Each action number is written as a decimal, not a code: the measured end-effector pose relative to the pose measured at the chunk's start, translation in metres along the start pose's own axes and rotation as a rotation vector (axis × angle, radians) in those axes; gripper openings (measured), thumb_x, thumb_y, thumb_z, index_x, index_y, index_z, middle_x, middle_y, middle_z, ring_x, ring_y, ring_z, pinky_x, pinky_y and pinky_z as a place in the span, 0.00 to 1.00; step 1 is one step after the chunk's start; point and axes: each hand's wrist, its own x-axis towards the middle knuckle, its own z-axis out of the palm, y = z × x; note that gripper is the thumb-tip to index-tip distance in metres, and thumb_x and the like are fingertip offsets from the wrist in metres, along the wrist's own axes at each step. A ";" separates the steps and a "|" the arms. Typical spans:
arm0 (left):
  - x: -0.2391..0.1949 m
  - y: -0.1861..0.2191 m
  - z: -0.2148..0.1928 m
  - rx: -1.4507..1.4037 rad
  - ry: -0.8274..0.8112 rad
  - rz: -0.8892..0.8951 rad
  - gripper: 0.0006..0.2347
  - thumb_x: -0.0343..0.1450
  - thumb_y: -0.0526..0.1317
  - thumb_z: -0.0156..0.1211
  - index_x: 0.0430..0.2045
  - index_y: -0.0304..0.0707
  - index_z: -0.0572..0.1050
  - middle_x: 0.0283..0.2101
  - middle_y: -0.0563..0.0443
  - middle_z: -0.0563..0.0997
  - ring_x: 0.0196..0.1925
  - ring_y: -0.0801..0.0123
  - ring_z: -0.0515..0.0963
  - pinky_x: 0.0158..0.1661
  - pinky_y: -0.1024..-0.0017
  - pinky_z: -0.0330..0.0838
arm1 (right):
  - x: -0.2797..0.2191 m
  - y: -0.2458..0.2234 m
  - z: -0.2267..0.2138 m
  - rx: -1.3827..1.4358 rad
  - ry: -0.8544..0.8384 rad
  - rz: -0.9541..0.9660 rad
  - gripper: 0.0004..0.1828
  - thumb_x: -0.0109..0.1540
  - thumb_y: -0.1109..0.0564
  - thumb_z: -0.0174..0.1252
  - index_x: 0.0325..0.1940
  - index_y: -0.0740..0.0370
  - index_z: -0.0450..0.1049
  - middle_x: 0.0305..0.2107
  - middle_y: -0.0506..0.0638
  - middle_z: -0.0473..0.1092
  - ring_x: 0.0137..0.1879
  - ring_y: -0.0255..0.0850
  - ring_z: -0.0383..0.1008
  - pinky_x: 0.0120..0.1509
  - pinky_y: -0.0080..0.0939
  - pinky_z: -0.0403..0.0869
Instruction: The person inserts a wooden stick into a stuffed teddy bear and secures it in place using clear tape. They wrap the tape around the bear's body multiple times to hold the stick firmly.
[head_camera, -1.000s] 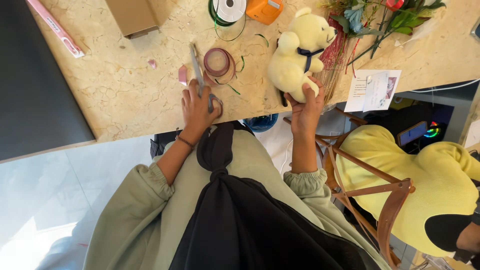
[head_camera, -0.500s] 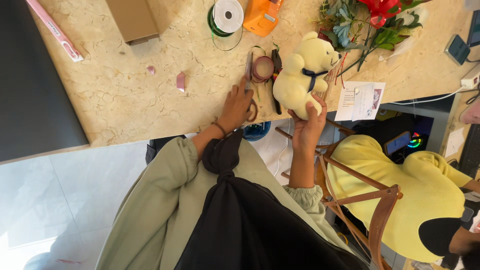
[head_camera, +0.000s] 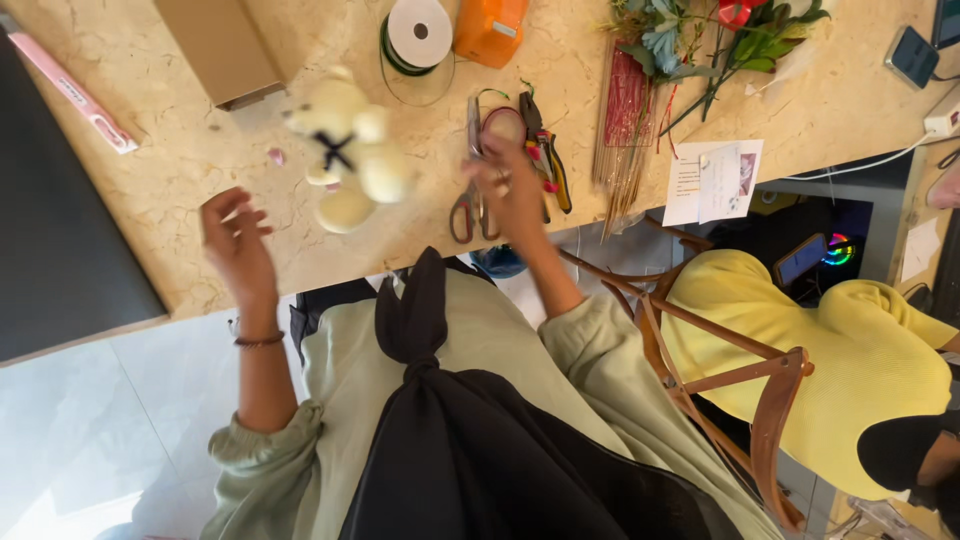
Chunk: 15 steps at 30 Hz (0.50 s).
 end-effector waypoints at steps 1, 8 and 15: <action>-0.002 0.011 -0.003 0.001 0.000 0.000 0.08 0.81 0.27 0.48 0.53 0.34 0.70 0.50 0.39 0.77 0.43 0.63 0.79 0.36 0.74 0.79 | 0.018 0.010 -0.016 0.001 0.000 0.000 0.27 0.63 0.64 0.65 0.66 0.59 0.69 0.53 0.61 0.72 0.55 0.60 0.77 0.50 0.54 0.80; -0.020 0.060 -0.006 0.164 -0.054 0.113 0.05 0.81 0.31 0.50 0.48 0.30 0.72 0.51 0.42 0.76 0.42 0.65 0.80 0.38 0.72 0.78 | 0.085 0.056 -0.048 -0.744 -0.304 -0.348 0.33 0.52 0.54 0.69 0.62 0.56 0.72 0.57 0.58 0.73 0.57 0.60 0.66 0.55 0.60 0.68; -0.027 0.101 0.000 0.209 -0.137 0.210 0.06 0.80 0.32 0.51 0.47 0.32 0.75 0.49 0.43 0.77 0.43 0.60 0.80 0.41 0.67 0.76 | 0.080 0.076 -0.022 -1.088 -0.154 -0.347 0.42 0.48 0.29 0.71 0.56 0.51 0.68 0.46 0.55 0.71 0.46 0.55 0.69 0.41 0.54 0.68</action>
